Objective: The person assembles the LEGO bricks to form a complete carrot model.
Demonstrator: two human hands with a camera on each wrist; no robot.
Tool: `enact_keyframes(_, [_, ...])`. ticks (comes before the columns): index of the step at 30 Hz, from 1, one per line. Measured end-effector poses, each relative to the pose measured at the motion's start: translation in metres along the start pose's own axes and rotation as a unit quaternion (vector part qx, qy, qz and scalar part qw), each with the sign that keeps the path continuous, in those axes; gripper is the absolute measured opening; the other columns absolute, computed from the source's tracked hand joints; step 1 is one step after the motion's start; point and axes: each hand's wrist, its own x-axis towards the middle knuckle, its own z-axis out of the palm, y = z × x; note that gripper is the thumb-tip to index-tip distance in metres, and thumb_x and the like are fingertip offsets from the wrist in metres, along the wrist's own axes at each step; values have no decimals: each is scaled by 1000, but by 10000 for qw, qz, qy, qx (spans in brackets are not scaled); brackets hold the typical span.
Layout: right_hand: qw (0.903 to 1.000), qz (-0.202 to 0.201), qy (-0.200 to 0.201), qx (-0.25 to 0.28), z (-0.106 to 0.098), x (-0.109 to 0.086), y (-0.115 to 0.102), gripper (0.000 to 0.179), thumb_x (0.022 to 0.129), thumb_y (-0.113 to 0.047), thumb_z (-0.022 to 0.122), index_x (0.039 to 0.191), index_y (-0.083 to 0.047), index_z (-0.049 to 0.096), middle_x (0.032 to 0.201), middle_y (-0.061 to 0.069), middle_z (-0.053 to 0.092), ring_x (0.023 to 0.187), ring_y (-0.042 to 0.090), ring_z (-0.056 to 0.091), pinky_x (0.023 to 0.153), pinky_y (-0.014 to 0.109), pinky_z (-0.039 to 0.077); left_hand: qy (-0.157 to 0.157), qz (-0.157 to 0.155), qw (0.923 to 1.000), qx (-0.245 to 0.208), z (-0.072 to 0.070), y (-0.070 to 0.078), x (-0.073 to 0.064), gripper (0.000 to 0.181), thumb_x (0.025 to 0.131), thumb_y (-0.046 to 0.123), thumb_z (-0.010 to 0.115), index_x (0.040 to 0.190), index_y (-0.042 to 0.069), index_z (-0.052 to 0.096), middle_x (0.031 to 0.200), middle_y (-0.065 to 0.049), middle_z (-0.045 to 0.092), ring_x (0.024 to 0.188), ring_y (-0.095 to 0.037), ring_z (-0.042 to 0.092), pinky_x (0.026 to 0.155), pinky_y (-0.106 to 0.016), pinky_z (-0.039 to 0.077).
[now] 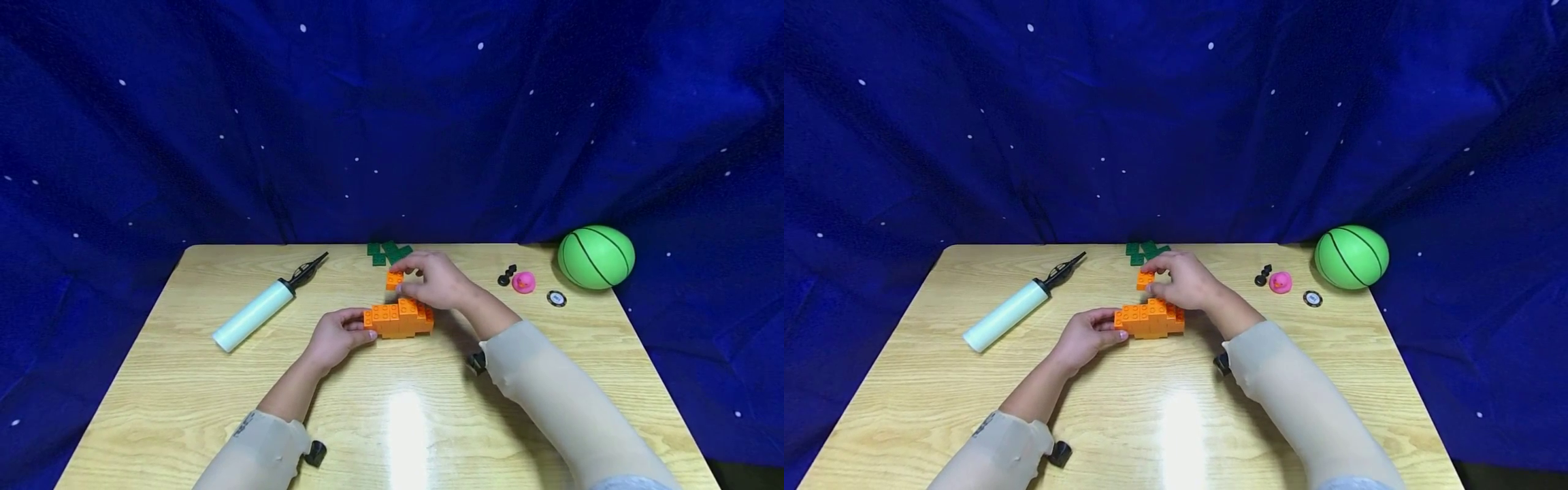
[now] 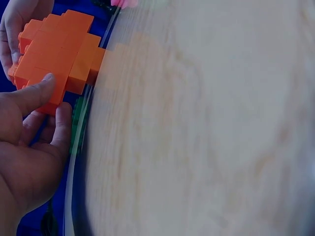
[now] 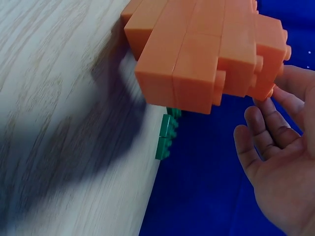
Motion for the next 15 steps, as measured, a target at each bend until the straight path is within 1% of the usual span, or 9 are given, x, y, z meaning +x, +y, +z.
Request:
enact_keyframes(5, [9998, -159, -34, 116, 1, -4, -5, 36, 93, -24, 77, 128, -16, 74, 121, -1, 70, 111, 20, 61, 96, 45, 55, -9, -64, 10000, 28, 0, -1, 0, 50, 84, 3, 85, 131, 3, 69, 114, -8, 74, 103, -21, 72, 89, -32, 59])
enact_keyframes(8, [9995, -274, -63, 153, 2, -7, -8, 35, 93, -24, 77, 127, -16, 74, 121, -1, 70, 111, 20, 62, 98, 49, 54, -27, -36, 10000, 34, 1, -1, -1, 50, 84, 3, 85, 132, 2, 68, 114, -9, 74, 103, -21, 72, 89, -32, 59])
enact_keyframes(11, [9992, -365, -86, 159, 1, -9, -13, 34, 93, -24, 78, 126, -17, 74, 122, -2, 70, 111, 19, 63, 98, 47, 54, -41, -7, 10000, -2, 0, 0, 0, 51, 84, 2, 85, 132, 2, 68, 115, -10, 74, 102, -22, 72, 89, -32, 60])
enact_keyframes(15, [9988, -452, -106, 129, 1, -12, -17, 34, 93, -25, 78, 126, -17, 74, 122, -4, 70, 111, 17, 62, 97, 42, 54, -67, -5, 10000, -55, 0, 0, 0, 50, 84, 1, 84, 132, 2, 68, 114, -11, 74, 101, -22, 73, 88, -32, 60])
